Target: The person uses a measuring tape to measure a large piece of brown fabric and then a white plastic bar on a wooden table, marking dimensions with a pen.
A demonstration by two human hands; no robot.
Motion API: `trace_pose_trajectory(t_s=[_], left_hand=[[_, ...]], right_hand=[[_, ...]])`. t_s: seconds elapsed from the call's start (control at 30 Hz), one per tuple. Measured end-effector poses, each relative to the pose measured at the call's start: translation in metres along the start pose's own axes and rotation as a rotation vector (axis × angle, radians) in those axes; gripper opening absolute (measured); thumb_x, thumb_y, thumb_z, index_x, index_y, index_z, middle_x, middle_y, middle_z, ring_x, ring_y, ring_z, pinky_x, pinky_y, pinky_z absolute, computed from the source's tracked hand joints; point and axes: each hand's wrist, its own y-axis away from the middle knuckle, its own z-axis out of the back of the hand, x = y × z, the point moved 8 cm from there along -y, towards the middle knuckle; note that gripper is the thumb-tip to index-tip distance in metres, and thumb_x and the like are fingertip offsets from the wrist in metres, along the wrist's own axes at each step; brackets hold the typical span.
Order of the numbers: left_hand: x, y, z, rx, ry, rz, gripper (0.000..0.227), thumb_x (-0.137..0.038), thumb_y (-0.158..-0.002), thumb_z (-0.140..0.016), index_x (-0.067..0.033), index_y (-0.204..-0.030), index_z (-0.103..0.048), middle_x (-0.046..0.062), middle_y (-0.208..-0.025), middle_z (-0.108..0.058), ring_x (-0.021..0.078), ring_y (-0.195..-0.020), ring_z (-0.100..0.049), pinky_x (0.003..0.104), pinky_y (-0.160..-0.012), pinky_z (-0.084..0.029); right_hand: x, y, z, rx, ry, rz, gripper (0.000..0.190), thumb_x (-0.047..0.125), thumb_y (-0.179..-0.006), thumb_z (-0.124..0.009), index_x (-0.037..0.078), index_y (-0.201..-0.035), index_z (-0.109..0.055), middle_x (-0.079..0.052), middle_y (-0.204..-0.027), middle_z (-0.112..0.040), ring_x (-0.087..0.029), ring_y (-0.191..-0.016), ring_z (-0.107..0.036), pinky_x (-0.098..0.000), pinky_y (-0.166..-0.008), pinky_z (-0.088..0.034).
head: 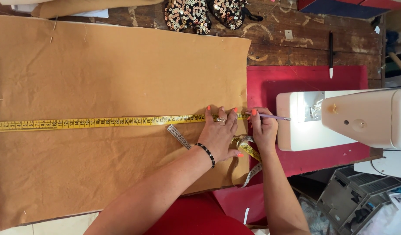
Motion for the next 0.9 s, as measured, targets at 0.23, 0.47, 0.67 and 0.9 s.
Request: trace_pose_trajectory(t_s=[0.23,0.47,0.67,0.9], left_hand=[[0.0,0.002,0.001,0.009,0.005,-0.002,0.098,-0.075,-0.091,-0.047,-0.0035,-0.157,-0.036,0.018,-0.166,-0.031,0.0448,-0.148,-0.027,0.083,-0.108,-0.024],[0.0,0.001,0.001,0.001,-0.016,0.001,0.098,-0.076,-0.091,-0.045,-0.0042,-0.157,-0.036,0.017,-0.166,-0.031,0.0446,-0.147,-0.028,0.082,-0.108,-0.025],[-0.001,-0.001,-0.001,-0.013,-0.012,0.006,0.1,-0.078,-0.089,-0.046,-0.0044,-0.156,-0.037,0.017,-0.166,-0.031,0.0445,-0.147,-0.028,0.083,-0.108,-0.024],[0.0,0.002,0.0,0.002,-0.011,0.002,0.098,-0.078,-0.091,-0.041,-0.0053,-0.157,-0.037,0.016,-0.166,-0.032,0.0436,-0.148,-0.027,0.081,-0.109,-0.025]], right_hand=[[-0.008,0.004,0.0,0.004,0.07,0.028,0.019,0.019,-0.108,-0.062,0.011,-0.099,-0.076,-0.004,-0.066,-0.067,-0.024,-0.066,-0.066,-0.0357,-0.072,-0.056],[-0.005,0.003,0.0,-0.014,0.077,0.046,0.017,0.019,-0.108,-0.063,0.012,-0.099,-0.076,-0.005,-0.066,-0.067,-0.025,-0.07,-0.067,-0.0374,-0.075,-0.056],[-0.005,0.003,0.0,-0.009,0.072,0.052,0.016,0.018,-0.107,-0.064,0.012,-0.1,-0.076,-0.005,-0.066,-0.068,-0.025,-0.068,-0.067,-0.0368,-0.073,-0.056],[0.019,0.001,0.01,-0.004,-0.156,-0.024,0.018,0.013,-0.111,-0.053,0.004,-0.114,-0.069,-0.01,-0.085,-0.072,-0.014,-0.068,-0.062,-0.0322,-0.072,-0.055]])
